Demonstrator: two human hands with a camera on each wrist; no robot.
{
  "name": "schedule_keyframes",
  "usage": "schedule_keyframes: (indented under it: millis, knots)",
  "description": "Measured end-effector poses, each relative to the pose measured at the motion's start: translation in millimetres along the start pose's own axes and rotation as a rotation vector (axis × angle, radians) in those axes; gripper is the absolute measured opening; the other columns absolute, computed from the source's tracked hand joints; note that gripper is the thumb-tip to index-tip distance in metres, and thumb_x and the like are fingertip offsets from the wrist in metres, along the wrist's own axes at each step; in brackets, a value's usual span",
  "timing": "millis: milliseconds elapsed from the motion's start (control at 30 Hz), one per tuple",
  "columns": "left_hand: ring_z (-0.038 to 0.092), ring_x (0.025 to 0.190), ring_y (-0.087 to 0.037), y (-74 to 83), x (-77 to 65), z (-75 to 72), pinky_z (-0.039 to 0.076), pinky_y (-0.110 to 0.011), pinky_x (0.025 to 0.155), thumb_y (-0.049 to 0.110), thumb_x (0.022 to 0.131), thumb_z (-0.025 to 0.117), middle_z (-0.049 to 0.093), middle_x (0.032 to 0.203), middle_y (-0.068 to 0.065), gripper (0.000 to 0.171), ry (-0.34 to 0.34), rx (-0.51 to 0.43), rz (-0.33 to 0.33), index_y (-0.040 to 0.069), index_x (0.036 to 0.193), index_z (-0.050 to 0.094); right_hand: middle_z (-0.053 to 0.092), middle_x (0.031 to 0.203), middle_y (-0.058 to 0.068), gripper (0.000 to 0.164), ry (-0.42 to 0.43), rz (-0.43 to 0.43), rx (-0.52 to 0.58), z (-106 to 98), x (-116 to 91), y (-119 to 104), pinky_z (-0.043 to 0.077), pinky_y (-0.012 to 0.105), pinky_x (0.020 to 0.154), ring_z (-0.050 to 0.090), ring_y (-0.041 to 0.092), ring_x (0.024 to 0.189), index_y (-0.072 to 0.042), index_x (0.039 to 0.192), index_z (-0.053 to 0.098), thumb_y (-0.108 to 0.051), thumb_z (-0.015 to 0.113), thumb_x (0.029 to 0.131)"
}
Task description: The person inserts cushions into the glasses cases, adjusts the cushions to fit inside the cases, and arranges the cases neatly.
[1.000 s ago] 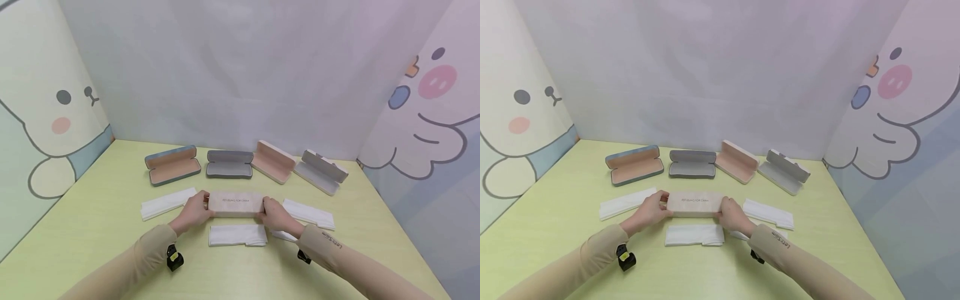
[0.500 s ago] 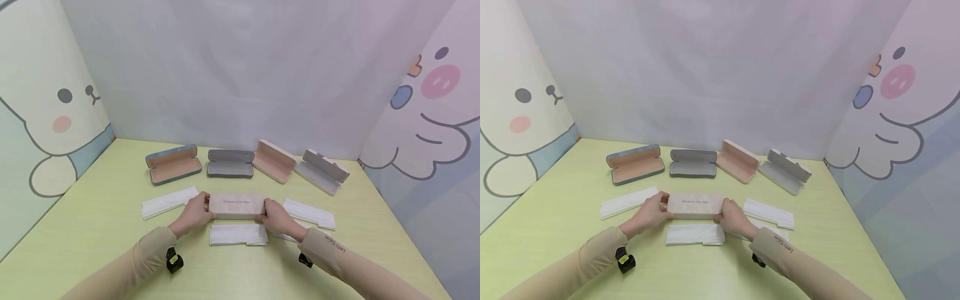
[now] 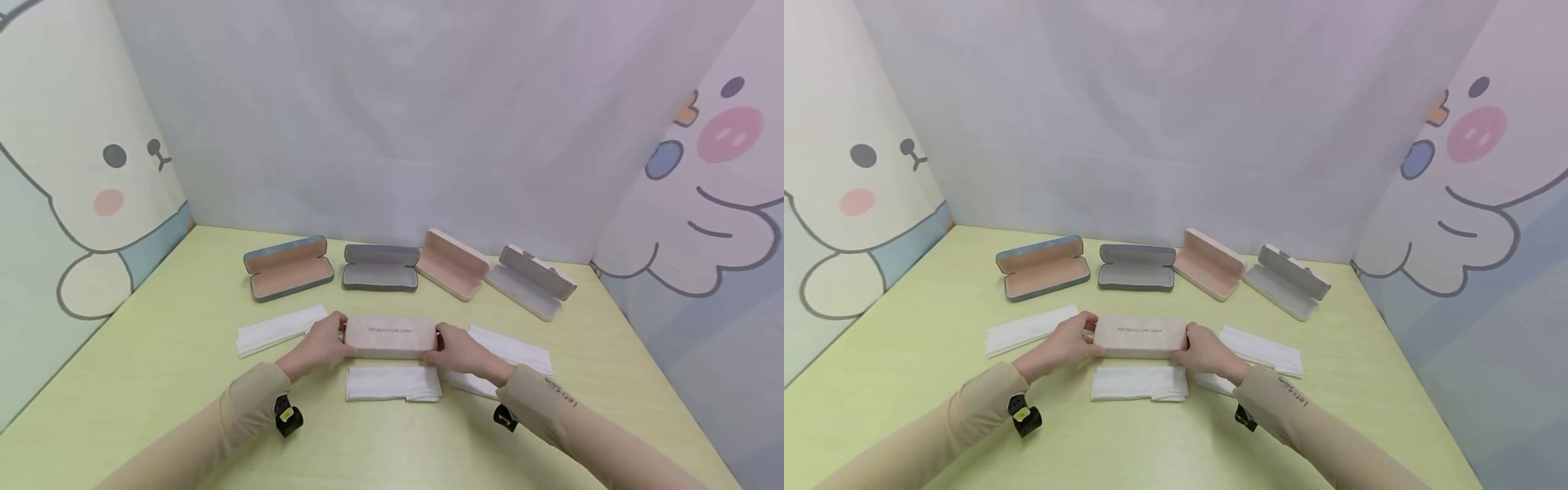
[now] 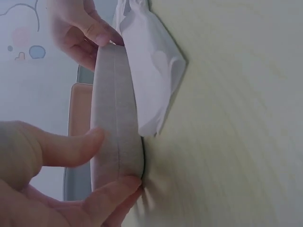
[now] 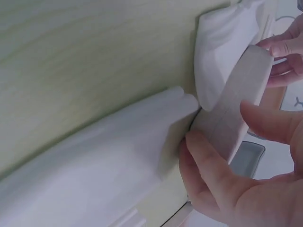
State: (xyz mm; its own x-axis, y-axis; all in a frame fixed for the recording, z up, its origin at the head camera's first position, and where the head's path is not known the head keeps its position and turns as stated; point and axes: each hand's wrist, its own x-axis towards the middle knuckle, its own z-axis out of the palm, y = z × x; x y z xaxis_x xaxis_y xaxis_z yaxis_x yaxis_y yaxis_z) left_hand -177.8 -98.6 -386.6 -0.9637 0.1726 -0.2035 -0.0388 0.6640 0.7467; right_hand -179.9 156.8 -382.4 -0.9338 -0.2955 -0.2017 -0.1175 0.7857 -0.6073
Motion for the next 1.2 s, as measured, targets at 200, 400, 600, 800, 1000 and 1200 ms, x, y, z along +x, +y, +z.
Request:
schedule_keyframes:
  millis: [200,400,600,800,1000,1200]
  knots:
    - [0.053,0.117,-0.036,8.6,1.5,-15.6,0.045,-0.047,0.098,0.022,0.082,0.074,0.055,0.128,-0.026,0.066,-0.041,0.009,-0.031,-0.010,0.131,0.044,0.047,0.071,0.001,0.032,-0.113,0.070,0.037,-16,4,-6,0.032,0.025,0.054,0.040,0.012,0.062,-0.003,0.085,0.049,-0.031,0.065,0.090]
    - [0.047,0.128,-0.040,14.4,14.8,-27.4,0.043,-0.050,0.101,0.039,0.092,0.061,0.047,0.139,-0.027,0.073,0.013,-0.039,-0.023,-0.005,0.143,0.033,0.048,0.137,0.028,0.075,-0.115,0.131,0.074,-32,18,-12,0.046,0.050,0.098,0.051,0.037,0.125,0.006,0.145,0.029,-0.046,0.051,0.096]
    - [0.041,0.133,-0.037,20.5,40.6,-36.1,0.043,-0.051,0.102,0.045,0.093,0.056,0.039,0.145,-0.025,0.078,0.075,-0.163,0.003,0.002,0.149,0.023,0.015,0.159,0.022,0.069,-0.078,0.093,0.245,-44,44,-21,0.039,0.051,0.106,0.034,0.040,0.139,-0.002,0.153,0.011,-0.040,0.039,0.102]
    - [0.044,0.132,-0.036,29.5,61.4,-42.8,0.042,-0.050,0.103,0.052,0.095,0.049,0.039,0.145,-0.024,0.081,0.098,-0.219,-0.019,0.002,0.151,0.018,0.004,0.162,0.015,0.069,-0.071,0.096,0.348,-48,62,-28,0.034,0.055,0.109,0.018,0.038,0.146,-0.007,0.154,0.007,-0.044,0.033,0.102]
    - [0.042,0.134,-0.034,30.8,80.6,-47.1,0.038,-0.049,0.108,0.053,0.096,0.045,0.041,0.145,-0.021,0.079,0.114,-0.277,-0.070,0.004,0.151,0.016,0.017,0.160,0.014,0.073,-0.040,0.118,0.393,-50,74,-32,0.037,0.056,0.106,0.031,0.040,0.140,-0.006,0.154,0.014,-0.049,0.037,0.100]
    - [0.037,0.138,-0.035,32.5,87.2,-42.5,0.035,-0.049,0.111,0.058,0.096,0.041,0.036,0.149,-0.020,0.081,0.142,-0.314,-0.083,0.003,0.151,0.018,0.024,0.158,0.012,0.067,-0.034,0.147,0.479,-50,83,-31,0.039,0.056,0.105,0.039,0.047,0.133,-0.012,0.152,0.025,-0.051,0.037,0.100]
